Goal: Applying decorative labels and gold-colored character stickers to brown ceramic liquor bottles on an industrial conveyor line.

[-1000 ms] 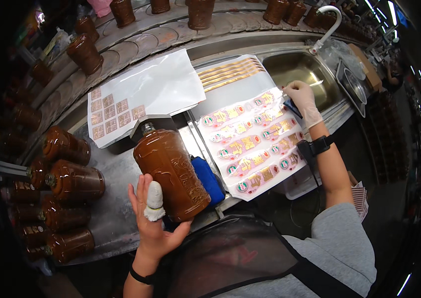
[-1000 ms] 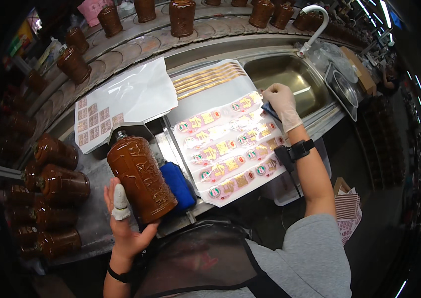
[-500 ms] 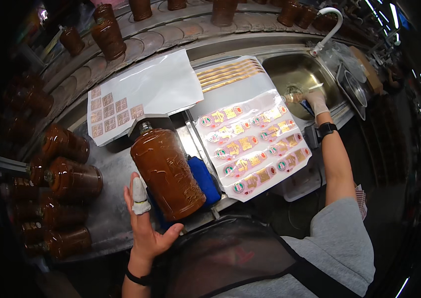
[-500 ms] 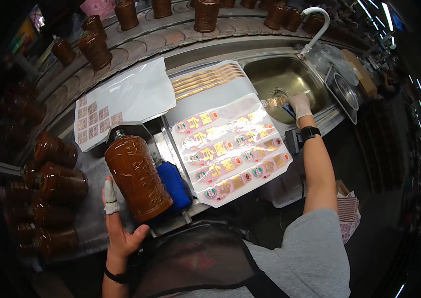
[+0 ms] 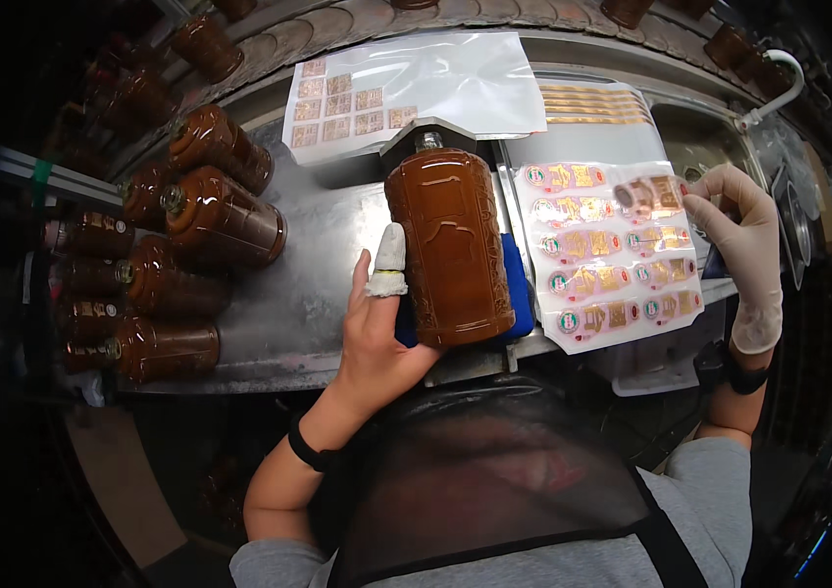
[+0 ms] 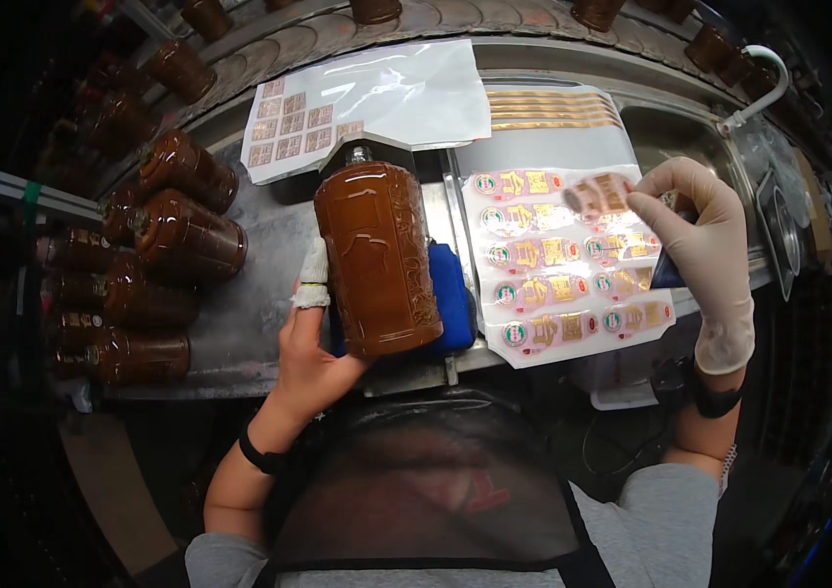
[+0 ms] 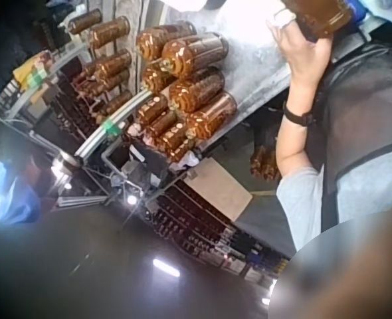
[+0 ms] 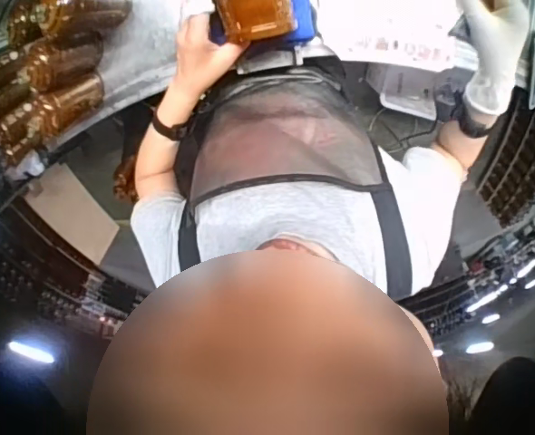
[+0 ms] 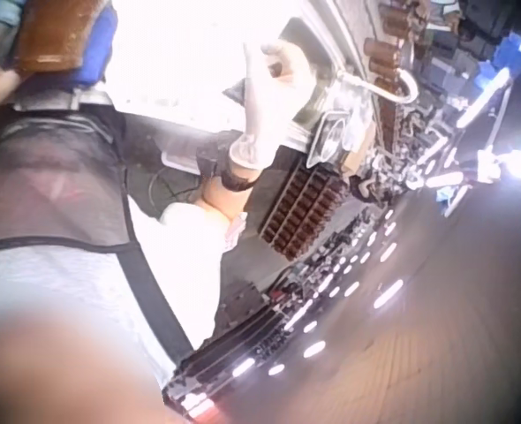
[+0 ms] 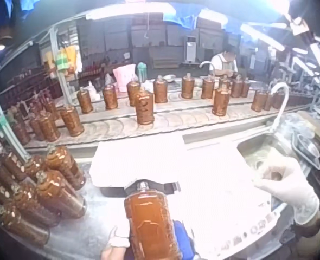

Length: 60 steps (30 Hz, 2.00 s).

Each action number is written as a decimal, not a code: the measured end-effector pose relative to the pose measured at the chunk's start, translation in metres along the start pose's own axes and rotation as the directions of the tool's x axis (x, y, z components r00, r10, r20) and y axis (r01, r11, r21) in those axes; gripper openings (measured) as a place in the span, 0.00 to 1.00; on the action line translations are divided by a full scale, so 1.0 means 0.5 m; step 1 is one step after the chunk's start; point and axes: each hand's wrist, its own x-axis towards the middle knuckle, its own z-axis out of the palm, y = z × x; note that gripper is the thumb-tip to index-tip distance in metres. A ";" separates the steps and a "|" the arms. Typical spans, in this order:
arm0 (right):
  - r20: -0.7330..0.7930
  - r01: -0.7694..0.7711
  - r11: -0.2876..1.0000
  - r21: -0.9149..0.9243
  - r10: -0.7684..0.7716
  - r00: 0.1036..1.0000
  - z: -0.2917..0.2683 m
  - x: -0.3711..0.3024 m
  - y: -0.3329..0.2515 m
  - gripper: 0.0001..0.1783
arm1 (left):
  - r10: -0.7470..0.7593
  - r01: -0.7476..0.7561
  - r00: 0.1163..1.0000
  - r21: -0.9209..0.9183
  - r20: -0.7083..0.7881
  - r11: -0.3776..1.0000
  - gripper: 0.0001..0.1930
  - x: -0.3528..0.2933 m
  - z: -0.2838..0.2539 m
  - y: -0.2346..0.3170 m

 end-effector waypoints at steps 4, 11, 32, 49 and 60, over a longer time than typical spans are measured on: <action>0.085 0.213 0.976 0.047 -0.217 0.972 0.033 -0.031 -0.129 0.05 | 0.107 -0.102 0.993 0.096 -0.054 0.990 0.43 0.001 -0.006 0.003; 0.496 0.292 0.943 0.156 -0.331 0.803 0.084 0.031 -0.244 0.08 | 0.096 -0.094 0.993 -0.031 0.072 0.995 0.46 -0.009 -0.029 -0.002; 0.449 0.307 0.948 0.081 -0.309 0.838 0.258 0.126 -0.202 0.10 | -0.283 0.205 0.958 -0.578 -0.046 0.790 0.32 0.043 0.005 0.030; 0.475 0.091 0.944 0.316 -0.241 0.847 0.286 0.142 -0.175 0.11 | -0.321 0.311 0.944 -0.530 0.076 0.789 0.42 0.049 0.003 0.039; 0.475 0.089 0.948 0.305 -0.233 0.849 0.289 0.146 -0.175 0.11 | -0.305 0.282 0.951 -0.526 0.046 0.802 0.41 0.054 0.008 0.037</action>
